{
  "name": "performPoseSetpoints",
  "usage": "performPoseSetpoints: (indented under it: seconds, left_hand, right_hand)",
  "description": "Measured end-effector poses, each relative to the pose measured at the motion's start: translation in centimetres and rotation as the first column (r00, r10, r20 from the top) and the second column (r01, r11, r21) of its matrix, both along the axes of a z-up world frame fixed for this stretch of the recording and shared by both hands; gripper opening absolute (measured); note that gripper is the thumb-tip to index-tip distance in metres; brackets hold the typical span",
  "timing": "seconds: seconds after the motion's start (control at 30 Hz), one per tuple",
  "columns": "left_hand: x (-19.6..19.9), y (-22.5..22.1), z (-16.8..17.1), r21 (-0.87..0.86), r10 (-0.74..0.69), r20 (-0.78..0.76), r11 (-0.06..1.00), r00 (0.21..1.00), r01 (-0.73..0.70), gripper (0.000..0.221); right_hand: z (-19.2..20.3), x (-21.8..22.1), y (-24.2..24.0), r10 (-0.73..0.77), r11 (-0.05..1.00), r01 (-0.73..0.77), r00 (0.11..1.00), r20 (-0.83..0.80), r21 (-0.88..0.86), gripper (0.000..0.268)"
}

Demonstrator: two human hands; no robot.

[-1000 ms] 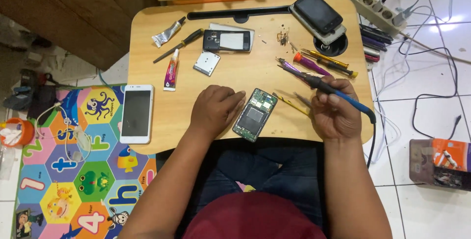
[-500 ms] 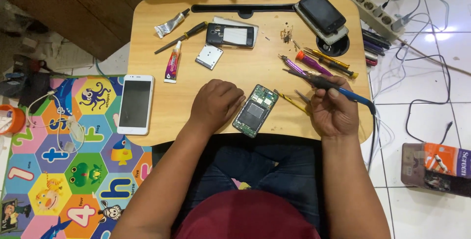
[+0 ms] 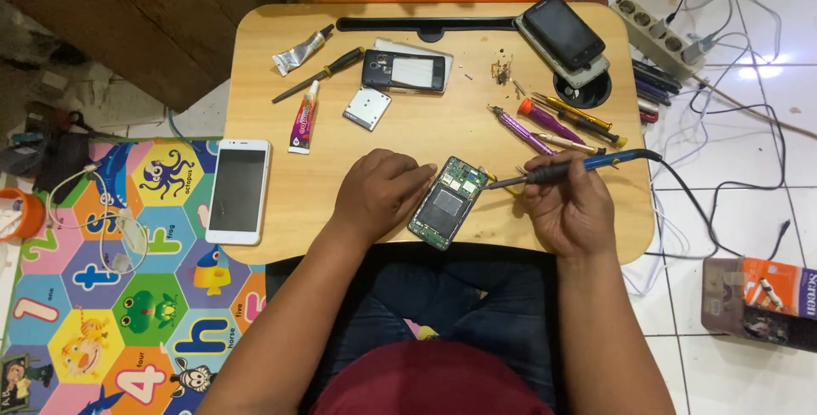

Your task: Repairing a mobile phone motherboard by unscrewing components and soldering.

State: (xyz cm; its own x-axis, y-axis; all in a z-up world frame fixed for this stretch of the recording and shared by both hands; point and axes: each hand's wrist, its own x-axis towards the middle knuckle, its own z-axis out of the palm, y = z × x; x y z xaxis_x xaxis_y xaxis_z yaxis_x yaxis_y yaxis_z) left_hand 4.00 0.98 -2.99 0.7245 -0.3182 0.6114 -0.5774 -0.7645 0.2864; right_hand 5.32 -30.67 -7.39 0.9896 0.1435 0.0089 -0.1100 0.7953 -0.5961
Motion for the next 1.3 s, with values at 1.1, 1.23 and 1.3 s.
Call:
performPoseSetpoints:
  seconds: [1.1,1.23,1.3]
  left_hand:
    - [0.5,0.2,2.0,-0.104,-0.136,-0.069,0.986,0.988,0.129,0.004]
    - [1.8,-0.5,3.0,-0.116,-0.168,-0.071,0.98,0.983,0.159,0.004]
    - [2.6,-0.9,3.6,-0.105,-0.223,-0.059,0.971,0.973,0.216,0.005]
  right_hand:
    - [2.3,-3.4,2.7,-0.285,0.892,0.361,0.916,0.281,-0.271,0.022]
    - [1.9,-3.3,2.7,-0.282,0.89,0.361,0.916,0.287,-0.279,0.021]
    - [1.9,-3.4,2.7,-0.306,0.883,0.382,0.91,0.281,-0.274,0.021]
